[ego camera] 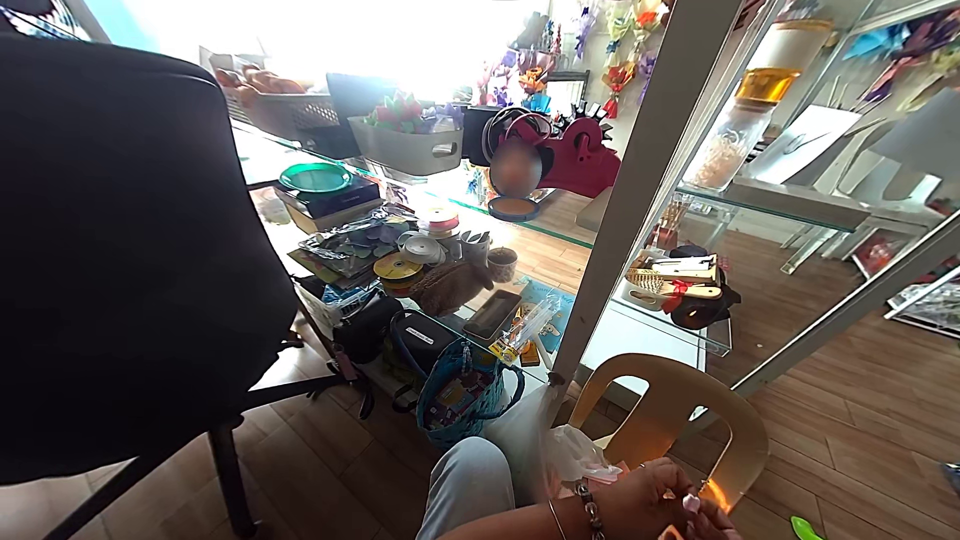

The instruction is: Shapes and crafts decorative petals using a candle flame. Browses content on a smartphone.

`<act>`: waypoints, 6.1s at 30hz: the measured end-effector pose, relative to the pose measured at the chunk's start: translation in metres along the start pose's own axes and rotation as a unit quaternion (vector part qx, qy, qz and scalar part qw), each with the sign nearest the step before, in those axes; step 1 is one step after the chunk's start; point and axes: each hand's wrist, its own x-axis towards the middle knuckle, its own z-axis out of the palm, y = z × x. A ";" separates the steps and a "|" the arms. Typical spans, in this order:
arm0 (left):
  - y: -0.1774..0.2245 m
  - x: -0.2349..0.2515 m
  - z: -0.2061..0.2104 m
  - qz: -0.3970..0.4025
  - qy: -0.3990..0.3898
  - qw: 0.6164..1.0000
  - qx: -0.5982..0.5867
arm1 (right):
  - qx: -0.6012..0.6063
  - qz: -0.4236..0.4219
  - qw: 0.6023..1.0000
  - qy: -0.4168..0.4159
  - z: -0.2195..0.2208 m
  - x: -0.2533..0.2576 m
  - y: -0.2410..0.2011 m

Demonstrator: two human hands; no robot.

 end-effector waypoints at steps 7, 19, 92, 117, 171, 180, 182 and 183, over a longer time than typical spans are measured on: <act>-0.007 0.004 0.006 -0.015 0.096 0.994 -0.041 | -0.072 -0.180 0.981 0.030 0.010 0.008 0.002; 0.009 0.003 -0.001 -0.098 0.040 0.994 0.003 | -0.254 -0.254 0.932 0.039 -0.005 0.004 0.004; -0.143 0.025 0.041 -0.562 0.145 0.813 -0.045 | -0.274 -0.080 0.913 0.290 -0.049 -0.027 -0.044; -0.018 0.024 0.076 -0.285 0.260 0.920 -0.068 | -0.275 -0.154 0.931 0.183 -0.028 -0.009 -0.017; -0.161 0.043 0.073 -0.462 -0.072 0.776 0.423 | -0.075 -0.163 0.941 0.286 -0.055 -0.052 -0.067; -0.159 0.043 0.080 -0.459 -0.073 0.748 0.474 | -0.083 -0.180 0.941 0.275 -0.057 -0.045 -0.065; -0.158 0.043 0.080 -0.459 -0.065 0.748 0.476 | -0.085 -0.188 0.940 0.272 -0.058 -0.041 -0.065; -0.160 0.042 0.080 -0.459 -0.057 0.749 0.474 | -0.085 -0.188 0.940 0.270 -0.058 -0.041 -0.065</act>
